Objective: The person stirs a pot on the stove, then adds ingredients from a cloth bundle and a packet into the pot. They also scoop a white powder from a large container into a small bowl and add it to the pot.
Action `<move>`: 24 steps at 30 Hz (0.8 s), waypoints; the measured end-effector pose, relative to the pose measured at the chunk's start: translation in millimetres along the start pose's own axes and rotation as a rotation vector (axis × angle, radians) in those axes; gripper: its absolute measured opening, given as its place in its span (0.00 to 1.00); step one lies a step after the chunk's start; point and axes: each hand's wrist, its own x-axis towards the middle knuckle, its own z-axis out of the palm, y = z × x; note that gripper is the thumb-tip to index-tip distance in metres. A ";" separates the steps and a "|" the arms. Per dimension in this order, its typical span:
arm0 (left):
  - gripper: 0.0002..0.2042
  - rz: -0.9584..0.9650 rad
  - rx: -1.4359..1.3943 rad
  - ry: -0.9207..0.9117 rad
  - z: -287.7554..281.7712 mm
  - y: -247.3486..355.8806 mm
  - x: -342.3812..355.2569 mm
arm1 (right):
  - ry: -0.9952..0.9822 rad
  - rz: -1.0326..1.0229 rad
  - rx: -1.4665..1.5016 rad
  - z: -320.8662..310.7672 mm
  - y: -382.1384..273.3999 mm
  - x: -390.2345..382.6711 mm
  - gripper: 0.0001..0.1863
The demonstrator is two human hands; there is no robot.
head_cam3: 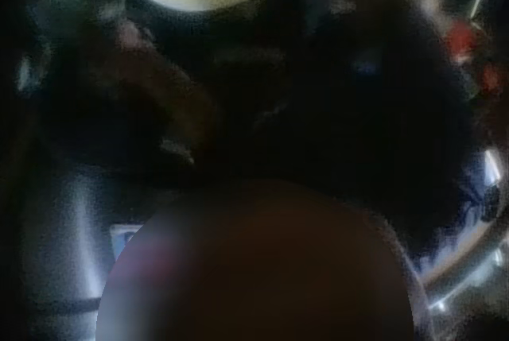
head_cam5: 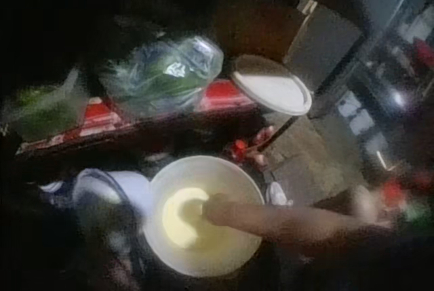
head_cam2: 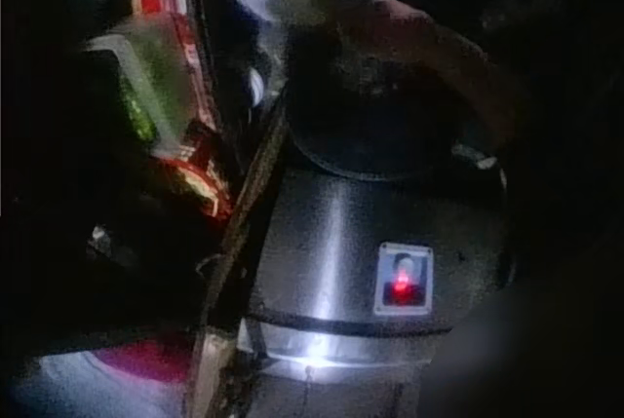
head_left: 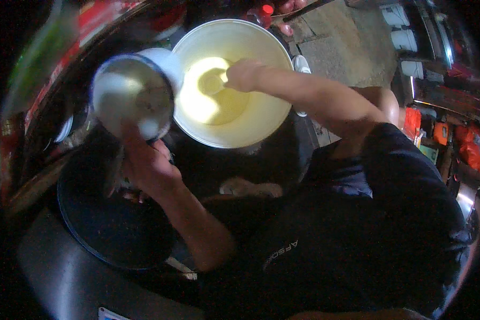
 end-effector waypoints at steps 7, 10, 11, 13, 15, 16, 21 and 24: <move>0.21 -0.186 -0.645 0.017 46.3 -10.3 -7.1 | -0.239 -0.095 -0.074 72.0 13.0 59.2 0.12; 0.21 -0.131 -0.475 -0.131 49.8 -19.8 -5.1 | 0.070 0.108 0.188 55.8 9.8 64.4 0.12; 0.21 -0.077 -0.532 -0.191 51.8 -21.6 -3.4 | 0.108 0.094 0.132 46.8 1.6 67.3 0.12; 0.21 -0.086 -0.586 -0.230 54.7 -24.5 0.1 | 0.078 0.079 0.169 39.5 -40.7 70.6 0.13; 0.21 -0.022 -0.606 -0.218 56.3 -27.5 0.3 | 0.028 -0.039 0.138 41.0 -77.3 60.4 0.16; 0.21 -0.075 -0.561 -0.228 55.0 -30.2 -0.7 | -0.065 -0.149 0.101 40.9 -78.5 56.4 0.16; 0.17 -0.083 -0.460 -0.313 50.1 -41.3 10.3 | -0.065 -0.374 -0.439 33.2 -10.1 70.4 0.12; 0.17 -0.077 -0.196 -0.296 50.0 -54.0 19.4 | 0.158 -0.118 -0.498 41.5 26.4 89.6 0.08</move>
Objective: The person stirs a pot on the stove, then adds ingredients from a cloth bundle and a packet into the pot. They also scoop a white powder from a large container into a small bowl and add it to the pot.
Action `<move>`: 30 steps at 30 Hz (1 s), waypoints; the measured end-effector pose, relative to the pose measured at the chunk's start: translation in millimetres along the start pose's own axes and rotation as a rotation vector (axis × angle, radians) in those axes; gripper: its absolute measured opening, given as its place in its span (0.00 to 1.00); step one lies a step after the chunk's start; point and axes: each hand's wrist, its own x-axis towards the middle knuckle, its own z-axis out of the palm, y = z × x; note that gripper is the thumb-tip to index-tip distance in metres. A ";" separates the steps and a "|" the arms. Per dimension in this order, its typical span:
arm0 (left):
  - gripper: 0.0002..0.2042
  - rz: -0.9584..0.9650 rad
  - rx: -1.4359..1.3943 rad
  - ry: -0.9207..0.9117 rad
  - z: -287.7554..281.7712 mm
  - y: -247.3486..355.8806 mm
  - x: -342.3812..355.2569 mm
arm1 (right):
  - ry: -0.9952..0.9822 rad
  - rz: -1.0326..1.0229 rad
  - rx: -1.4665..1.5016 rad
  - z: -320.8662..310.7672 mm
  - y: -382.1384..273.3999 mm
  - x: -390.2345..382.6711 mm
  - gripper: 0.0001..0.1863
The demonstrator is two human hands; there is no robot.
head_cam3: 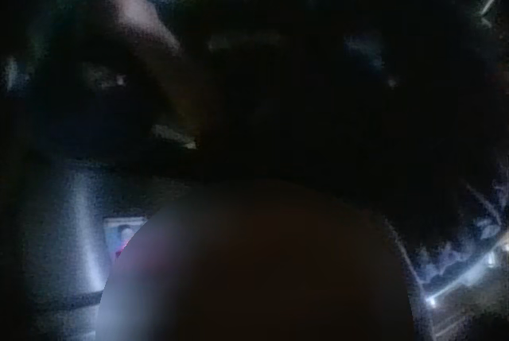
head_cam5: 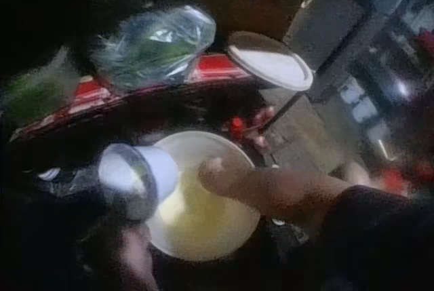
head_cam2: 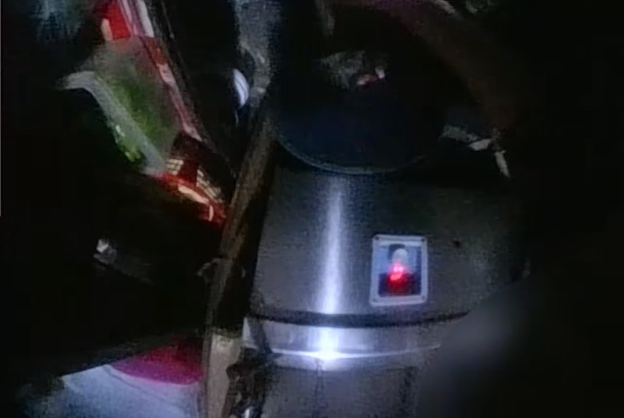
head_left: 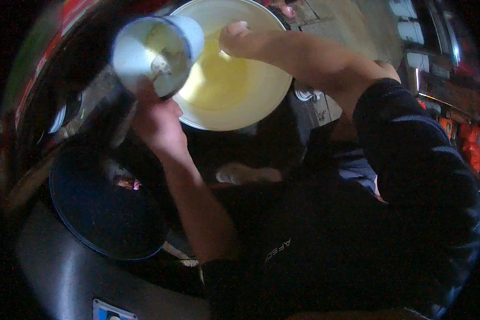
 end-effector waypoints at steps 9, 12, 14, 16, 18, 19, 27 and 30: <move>0.25 0.531 0.392 0.076 18.8 -13.6 2.8 | -0.247 -0.117 0.232 0.8 -37.9 -42.1 0.08; 0.26 0.328 0.368 0.084 21.5 -0.6 6.0 | -0.223 -0.238 0.241 -6.8 -42.4 -33.7 0.11; 0.26 0.230 0.361 0.043 17.4 5.6 9.5 | -0.168 -0.253 0.352 -9.6 -44.0 -25.0 0.11; 0.22 0.125 0.281 0.048 11.3 6.8 13.0 | -0.160 -0.295 0.524 -14.2 -41.3 -20.5 0.12; 0.17 0.050 0.306 0.038 5.1 5.4 16.3 | -0.176 -0.347 0.603 -23.6 -30.7 -25.5 0.12; 0.16 0.062 0.361 0.039 4.1 5.5 22.0 | -0.189 -0.331 0.598 -31.0 -22.8 -29.7 0.12; 0.21 0.866 0.828 0.246 25.8 9.8 19.7 | -0.110 -0.292 0.721 -106.0 25.2 -104.2 0.13; 0.22 0.810 1.158 0.334 33.8 13.2 9.8 | -0.142 -0.232 0.697 -124.0 37.5 -137.2 0.14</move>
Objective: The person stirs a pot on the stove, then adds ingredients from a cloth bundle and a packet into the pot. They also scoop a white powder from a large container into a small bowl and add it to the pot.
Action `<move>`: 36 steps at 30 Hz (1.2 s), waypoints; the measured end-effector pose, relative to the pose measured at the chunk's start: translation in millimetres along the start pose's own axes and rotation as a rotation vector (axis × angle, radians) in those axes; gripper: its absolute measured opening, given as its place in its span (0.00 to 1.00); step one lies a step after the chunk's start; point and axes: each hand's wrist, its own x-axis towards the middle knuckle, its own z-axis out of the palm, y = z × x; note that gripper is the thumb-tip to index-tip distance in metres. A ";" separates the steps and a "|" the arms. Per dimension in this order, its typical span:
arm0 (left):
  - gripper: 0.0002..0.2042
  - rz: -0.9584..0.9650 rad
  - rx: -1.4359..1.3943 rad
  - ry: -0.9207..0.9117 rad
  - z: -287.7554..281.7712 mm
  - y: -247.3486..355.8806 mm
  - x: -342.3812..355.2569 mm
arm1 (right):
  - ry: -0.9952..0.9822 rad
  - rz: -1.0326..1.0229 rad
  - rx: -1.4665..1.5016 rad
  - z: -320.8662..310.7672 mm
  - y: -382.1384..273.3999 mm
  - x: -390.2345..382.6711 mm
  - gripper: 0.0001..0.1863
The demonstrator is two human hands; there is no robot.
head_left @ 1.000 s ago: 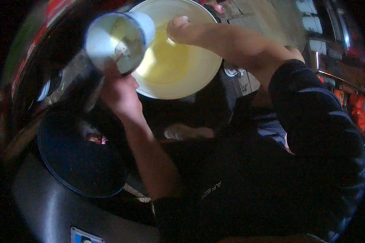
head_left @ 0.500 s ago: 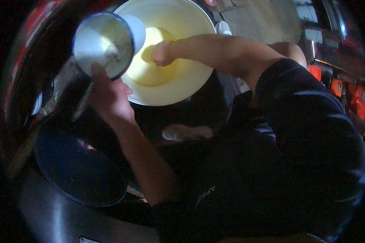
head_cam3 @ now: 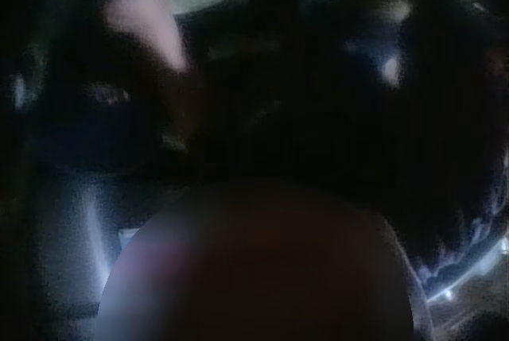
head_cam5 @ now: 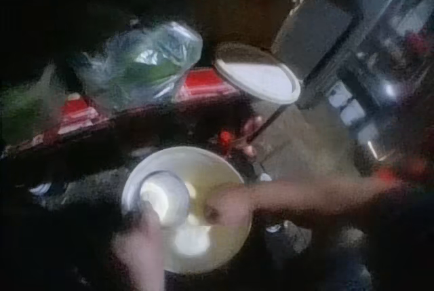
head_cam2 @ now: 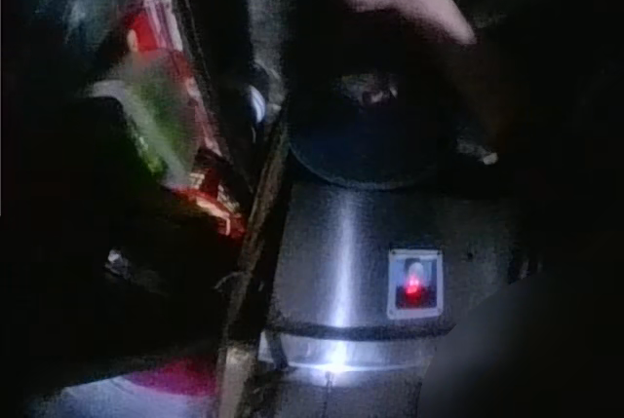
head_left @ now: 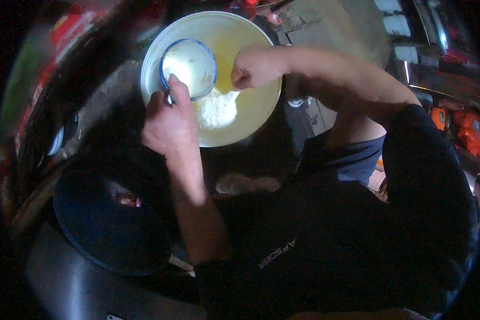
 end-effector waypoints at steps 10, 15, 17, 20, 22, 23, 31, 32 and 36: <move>0.23 0.114 0.147 -0.229 -17.1 1.6 -7.9 | 0.174 0.084 -0.097 -42.9 -30.3 -66.7 0.13; 0.24 0.083 0.116 -0.294 -27.5 4.5 -4.1 | 0.291 0.141 -0.590 17.3 -90.5 -58.9 0.22; 0.25 0.038 0.085 -0.271 -28.3 8.2 -1.5 | 0.588 0.176 -0.613 18.1 -89.2 -76.3 0.19; 0.26 -0.025 -0.022 -0.242 -25.9 9.9 0.7 | 0.666 0.403 -0.655 2.4 -61.9 -94.5 0.11; 0.28 -0.021 -0.046 -0.307 -19.6 5.4 4.2 | 0.366 0.368 -0.453 -5.1 -31.8 -69.7 0.08; 0.29 -0.063 -0.076 -0.293 -16.0 -8.1 12.3 | 0.295 0.331 -0.436 3.4 -25.7 -22.5 0.09; 0.26 0.091 -0.082 -0.119 1.0 -37.8 9.2 | 0.010 0.209 -0.272 122.0 41.8 167.6 0.12; 0.25 0.085 -0.077 -0.168 -1.4 -35.2 10.5 | -0.114 0.095 -0.330 131.2 41.3 167.8 0.12; 0.29 0.088 -0.116 -0.222 -12.2 -27.6 23.8 | -0.251 -0.101 -0.374 133.6 27.0 158.1 0.10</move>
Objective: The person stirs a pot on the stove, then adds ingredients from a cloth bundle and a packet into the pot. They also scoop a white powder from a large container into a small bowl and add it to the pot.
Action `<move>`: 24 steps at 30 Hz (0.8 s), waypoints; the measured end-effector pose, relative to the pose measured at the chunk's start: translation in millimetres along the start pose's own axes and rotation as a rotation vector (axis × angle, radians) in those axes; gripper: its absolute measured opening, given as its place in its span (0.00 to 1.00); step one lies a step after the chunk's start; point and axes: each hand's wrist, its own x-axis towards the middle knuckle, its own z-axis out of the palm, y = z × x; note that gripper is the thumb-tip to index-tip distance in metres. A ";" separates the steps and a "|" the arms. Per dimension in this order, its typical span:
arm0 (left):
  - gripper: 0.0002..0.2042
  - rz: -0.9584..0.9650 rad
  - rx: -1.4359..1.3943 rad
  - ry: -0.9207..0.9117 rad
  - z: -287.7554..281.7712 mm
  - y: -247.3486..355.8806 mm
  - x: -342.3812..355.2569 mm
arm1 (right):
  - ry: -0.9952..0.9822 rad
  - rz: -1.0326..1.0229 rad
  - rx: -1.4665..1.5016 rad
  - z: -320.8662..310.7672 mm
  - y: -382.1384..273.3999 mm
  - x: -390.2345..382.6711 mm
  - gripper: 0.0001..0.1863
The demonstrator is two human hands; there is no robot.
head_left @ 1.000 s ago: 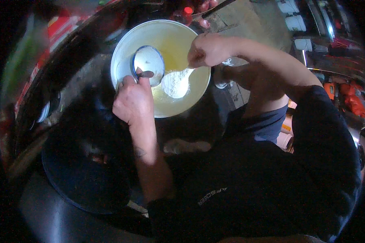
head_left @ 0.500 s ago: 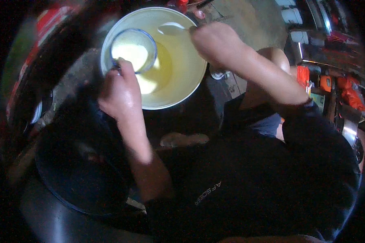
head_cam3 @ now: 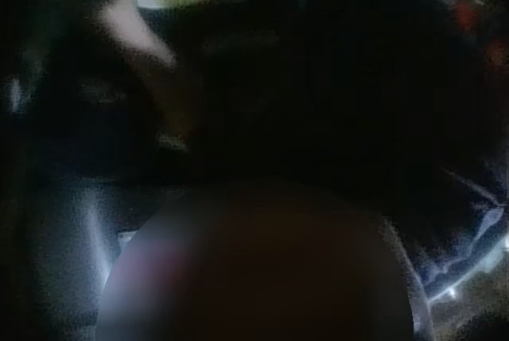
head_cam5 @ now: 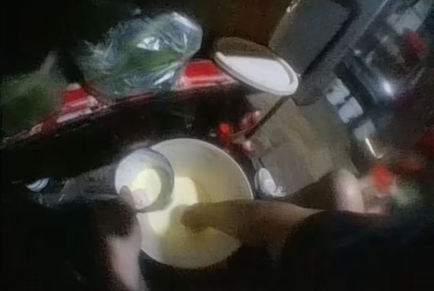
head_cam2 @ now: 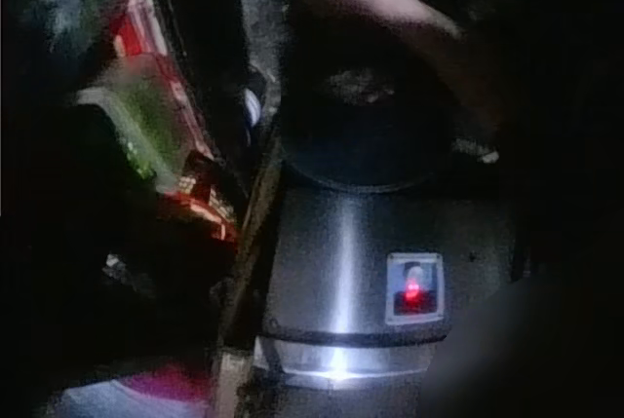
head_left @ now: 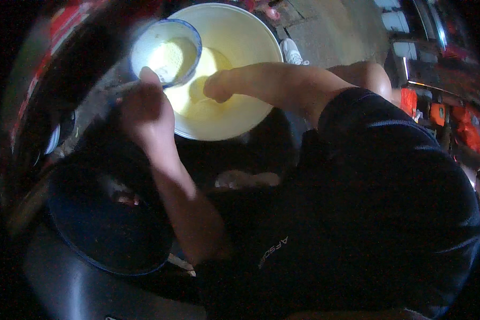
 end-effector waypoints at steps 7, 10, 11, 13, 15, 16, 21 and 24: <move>0.34 -0.184 -0.168 -0.074 -1.8 6.5 -3.6 | -0.024 0.025 0.341 -46.4 18.8 -59.9 0.17; 0.33 -0.160 -0.177 -0.056 -1.5 16.0 -4.3 | 0.050 0.035 0.400 -70.9 13.0 -110.2 0.18; 0.33 -0.146 -0.186 -0.055 -1.1 20.3 -5.8 | 0.061 0.024 0.419 -79.0 11.5 -128.8 0.18; 0.29 -0.137 -0.007 -0.017 1.2 28.7 -9.2 | 0.069 0.028 0.362 -92.7 6.1 -161.2 0.18; 0.27 -0.090 0.119 0.020 2.7 32.7 -14.1 | 0.058 0.035 0.382 -104.7 1.5 -187.4 0.18; 0.24 -0.119 0.177 -0.017 3.3 34.8 -17.3 | 0.057 0.052 0.423 -107.0 -1.8 -202.3 0.18; 0.26 -0.090 0.123 -0.133 0.1 32.2 -20.1 | 0.161 0.128 0.541 -129.8 -4.5 -253.1 0.18; 0.25 -0.054 0.150 -0.184 -6.8 33.2 -15.6 | 0.322 0.202 0.282 -148.8 -22.7 -255.8 0.15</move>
